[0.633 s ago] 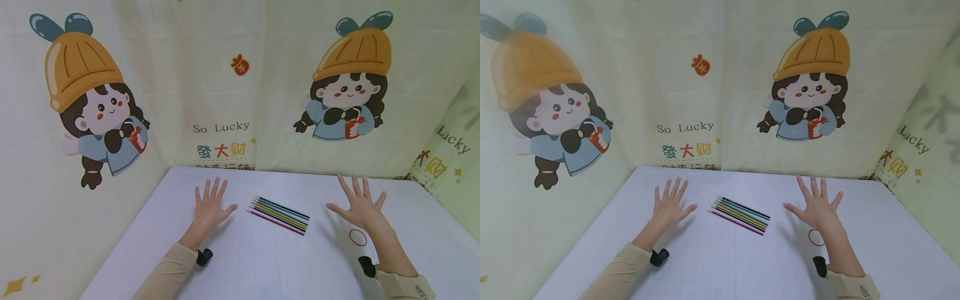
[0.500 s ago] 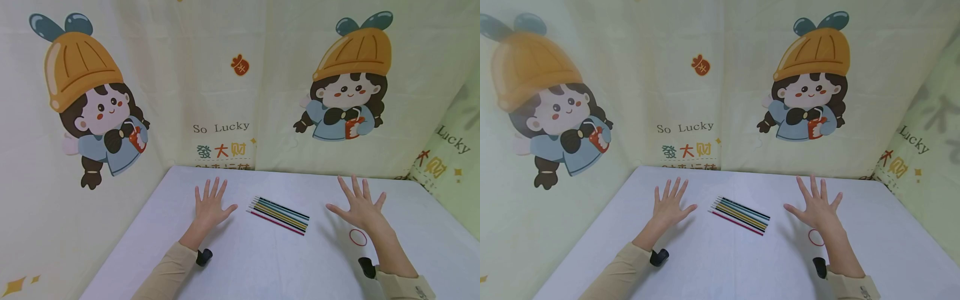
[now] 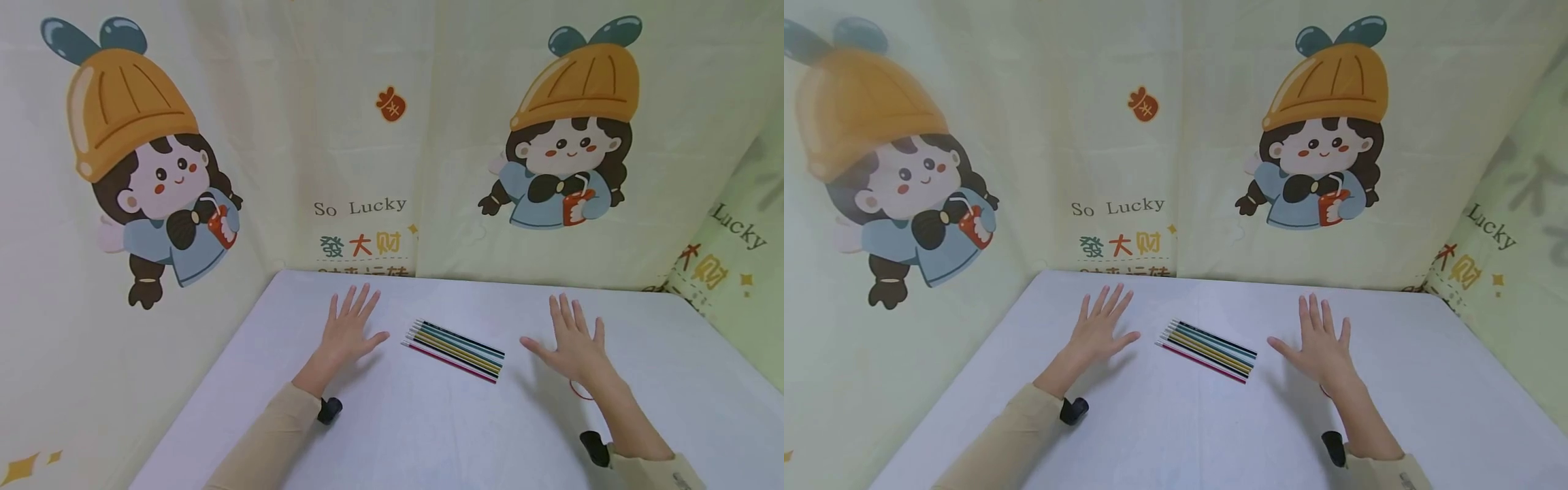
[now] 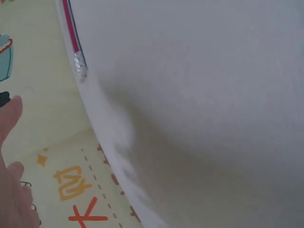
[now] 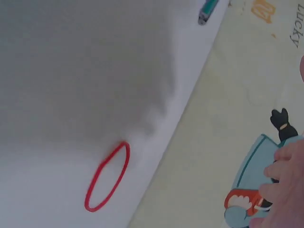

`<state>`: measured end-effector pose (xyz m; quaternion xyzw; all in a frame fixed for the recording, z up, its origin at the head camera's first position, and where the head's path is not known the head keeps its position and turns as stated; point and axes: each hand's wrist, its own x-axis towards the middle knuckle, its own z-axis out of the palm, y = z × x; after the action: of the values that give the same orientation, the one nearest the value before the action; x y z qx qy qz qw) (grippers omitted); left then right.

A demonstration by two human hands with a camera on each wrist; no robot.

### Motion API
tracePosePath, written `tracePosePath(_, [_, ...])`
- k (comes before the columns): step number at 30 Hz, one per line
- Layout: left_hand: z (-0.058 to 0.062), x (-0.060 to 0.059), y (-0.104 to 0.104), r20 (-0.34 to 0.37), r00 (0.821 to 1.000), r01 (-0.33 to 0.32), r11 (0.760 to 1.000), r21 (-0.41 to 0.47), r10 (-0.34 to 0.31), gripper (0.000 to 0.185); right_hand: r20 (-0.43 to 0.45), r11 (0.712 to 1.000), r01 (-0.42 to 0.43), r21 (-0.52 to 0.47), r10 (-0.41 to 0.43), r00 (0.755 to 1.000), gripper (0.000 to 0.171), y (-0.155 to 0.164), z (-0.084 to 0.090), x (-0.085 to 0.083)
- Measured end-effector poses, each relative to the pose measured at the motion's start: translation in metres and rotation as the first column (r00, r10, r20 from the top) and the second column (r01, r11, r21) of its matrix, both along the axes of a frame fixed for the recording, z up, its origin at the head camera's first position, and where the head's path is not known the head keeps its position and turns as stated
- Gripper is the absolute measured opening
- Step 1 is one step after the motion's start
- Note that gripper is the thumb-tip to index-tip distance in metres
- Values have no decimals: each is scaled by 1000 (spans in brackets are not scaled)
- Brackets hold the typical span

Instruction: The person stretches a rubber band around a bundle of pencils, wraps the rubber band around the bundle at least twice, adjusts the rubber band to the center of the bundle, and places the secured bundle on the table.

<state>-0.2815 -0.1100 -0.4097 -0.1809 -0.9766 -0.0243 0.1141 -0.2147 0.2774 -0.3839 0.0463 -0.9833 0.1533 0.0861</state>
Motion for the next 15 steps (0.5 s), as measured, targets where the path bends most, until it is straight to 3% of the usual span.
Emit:
tracePosePath(6, [0, -21, 0, -14, 991, 132, 983, -124, -135, 80, 27, 998, 37, -44, -36, 999, 107, -28, -21, 10])
tracePosePath(11, [-7, -36, 3, 56, 972, 237, 949, -209, -230, 78, 52, 999, 55, -2, -54, 997, 111, -47, -34, 20])
tracePosePath(15, [-12, -45, 10, 144, 944, 321, 923, -213, -296, 83, 97, 997, 65, 52, -69, 993, 114, -58, -43, 22])
